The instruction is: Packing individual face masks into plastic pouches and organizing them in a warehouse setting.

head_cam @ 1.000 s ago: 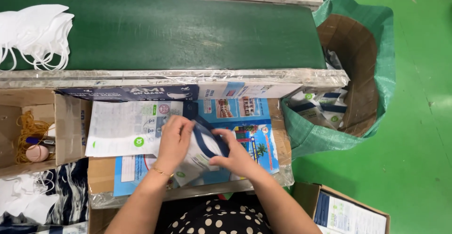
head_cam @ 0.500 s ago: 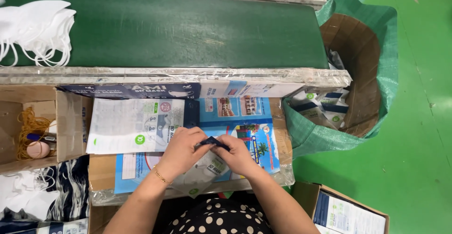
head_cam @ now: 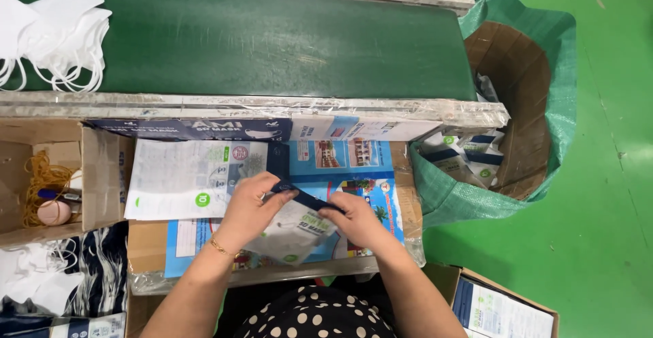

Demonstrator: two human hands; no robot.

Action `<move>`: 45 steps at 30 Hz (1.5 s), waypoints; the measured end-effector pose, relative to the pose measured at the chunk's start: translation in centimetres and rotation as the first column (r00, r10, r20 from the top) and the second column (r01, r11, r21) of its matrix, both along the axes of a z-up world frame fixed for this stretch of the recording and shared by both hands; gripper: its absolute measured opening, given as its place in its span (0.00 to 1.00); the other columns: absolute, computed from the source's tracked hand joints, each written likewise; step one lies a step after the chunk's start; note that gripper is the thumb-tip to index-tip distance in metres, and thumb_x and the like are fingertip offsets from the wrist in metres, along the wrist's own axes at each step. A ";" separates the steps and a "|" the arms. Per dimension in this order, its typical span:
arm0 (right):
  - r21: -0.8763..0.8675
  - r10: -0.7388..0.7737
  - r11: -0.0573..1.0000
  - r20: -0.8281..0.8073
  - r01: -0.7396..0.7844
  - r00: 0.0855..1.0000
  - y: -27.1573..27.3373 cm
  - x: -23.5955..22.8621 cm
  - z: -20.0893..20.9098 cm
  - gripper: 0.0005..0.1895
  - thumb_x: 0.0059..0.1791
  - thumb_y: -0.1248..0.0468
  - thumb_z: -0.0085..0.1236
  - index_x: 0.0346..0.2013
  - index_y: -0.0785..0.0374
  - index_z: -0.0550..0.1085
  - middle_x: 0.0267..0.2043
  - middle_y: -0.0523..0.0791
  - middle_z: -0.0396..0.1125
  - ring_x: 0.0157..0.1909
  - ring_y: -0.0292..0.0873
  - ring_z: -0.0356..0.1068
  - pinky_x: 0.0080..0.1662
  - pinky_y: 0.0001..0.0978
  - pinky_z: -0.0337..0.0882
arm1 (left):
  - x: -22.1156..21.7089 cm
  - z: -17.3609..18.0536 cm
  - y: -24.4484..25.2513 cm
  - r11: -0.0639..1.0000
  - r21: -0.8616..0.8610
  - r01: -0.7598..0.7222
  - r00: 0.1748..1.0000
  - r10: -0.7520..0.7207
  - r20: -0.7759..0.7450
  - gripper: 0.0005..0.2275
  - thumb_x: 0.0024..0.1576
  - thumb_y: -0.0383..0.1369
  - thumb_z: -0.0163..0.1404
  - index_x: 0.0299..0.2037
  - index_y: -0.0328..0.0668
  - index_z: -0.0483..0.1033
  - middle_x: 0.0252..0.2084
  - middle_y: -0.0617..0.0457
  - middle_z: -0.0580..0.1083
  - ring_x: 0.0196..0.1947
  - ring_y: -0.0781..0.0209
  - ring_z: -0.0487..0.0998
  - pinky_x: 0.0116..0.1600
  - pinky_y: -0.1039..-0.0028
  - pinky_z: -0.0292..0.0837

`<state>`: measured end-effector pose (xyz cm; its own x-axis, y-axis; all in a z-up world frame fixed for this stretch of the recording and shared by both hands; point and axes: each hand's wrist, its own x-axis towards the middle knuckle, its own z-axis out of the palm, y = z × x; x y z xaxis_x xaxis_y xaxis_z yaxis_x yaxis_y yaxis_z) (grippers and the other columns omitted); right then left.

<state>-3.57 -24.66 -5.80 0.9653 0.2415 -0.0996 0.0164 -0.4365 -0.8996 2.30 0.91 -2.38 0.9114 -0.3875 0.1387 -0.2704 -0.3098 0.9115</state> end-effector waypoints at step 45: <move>-0.305 -0.049 0.911 0.585 0.276 0.810 1.8 -0.1 -5.8 0.07 0.43 0.64 0.66 0.34 0.61 0.80 0.39 0.46 0.71 0.44 0.51 0.70 0.47 0.42 0.67 | 24.1 -2.1 16.7 0.559 0.536 -0.632 0.771 0.385 0.507 0.12 0.57 0.36 0.51 0.47 0.42 0.81 0.50 0.38 0.73 0.49 0.34 0.75 0.53 0.51 0.72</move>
